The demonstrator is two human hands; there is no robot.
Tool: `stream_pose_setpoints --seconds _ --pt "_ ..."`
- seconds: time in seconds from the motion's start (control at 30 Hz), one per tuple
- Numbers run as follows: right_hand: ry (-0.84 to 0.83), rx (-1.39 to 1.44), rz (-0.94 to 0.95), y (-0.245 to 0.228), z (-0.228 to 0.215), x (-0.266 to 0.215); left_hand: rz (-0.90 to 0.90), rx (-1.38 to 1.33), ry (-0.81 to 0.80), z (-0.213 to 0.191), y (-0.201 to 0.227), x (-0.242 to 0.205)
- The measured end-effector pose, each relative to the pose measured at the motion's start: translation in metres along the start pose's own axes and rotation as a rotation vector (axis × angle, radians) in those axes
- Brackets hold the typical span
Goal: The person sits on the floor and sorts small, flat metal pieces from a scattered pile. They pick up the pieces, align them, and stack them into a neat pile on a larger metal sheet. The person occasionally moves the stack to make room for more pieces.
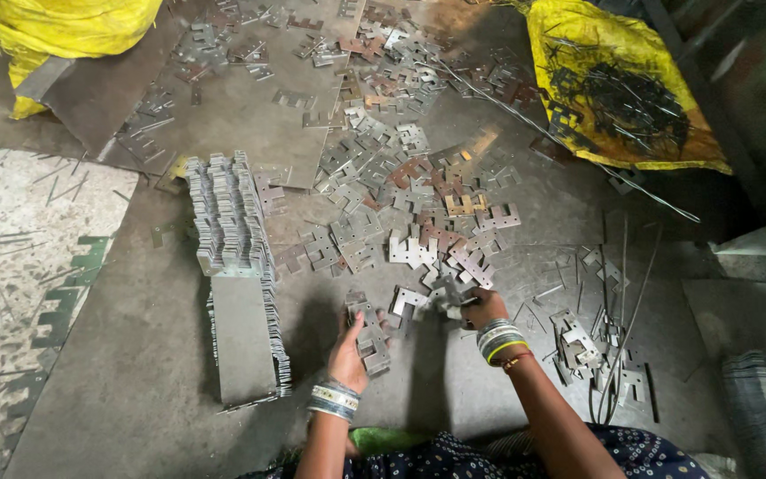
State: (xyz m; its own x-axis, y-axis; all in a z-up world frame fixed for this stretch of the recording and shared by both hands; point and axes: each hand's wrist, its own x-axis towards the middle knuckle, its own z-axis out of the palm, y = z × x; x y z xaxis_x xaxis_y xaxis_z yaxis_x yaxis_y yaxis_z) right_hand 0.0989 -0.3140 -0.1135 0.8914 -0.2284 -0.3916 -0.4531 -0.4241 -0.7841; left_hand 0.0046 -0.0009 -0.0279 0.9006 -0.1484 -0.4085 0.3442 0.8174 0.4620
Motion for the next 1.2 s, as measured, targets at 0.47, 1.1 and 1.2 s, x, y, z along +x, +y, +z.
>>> stream_pose_setpoints --seconds 0.47,1.1,1.2 --pt "-0.026 -0.901 -0.772 -0.095 0.045 -0.075 -0.264 0.124 -0.039 0.0 -0.006 0.002" --pt "0.371 -0.668 -0.507 -0.054 -0.008 0.042 -0.05 0.165 0.16 0.008 0.0 0.001" --pt "0.257 -0.722 -0.467 -0.032 -0.009 0.057 -0.092 0.149 0.206 0.012 -0.001 0.005"
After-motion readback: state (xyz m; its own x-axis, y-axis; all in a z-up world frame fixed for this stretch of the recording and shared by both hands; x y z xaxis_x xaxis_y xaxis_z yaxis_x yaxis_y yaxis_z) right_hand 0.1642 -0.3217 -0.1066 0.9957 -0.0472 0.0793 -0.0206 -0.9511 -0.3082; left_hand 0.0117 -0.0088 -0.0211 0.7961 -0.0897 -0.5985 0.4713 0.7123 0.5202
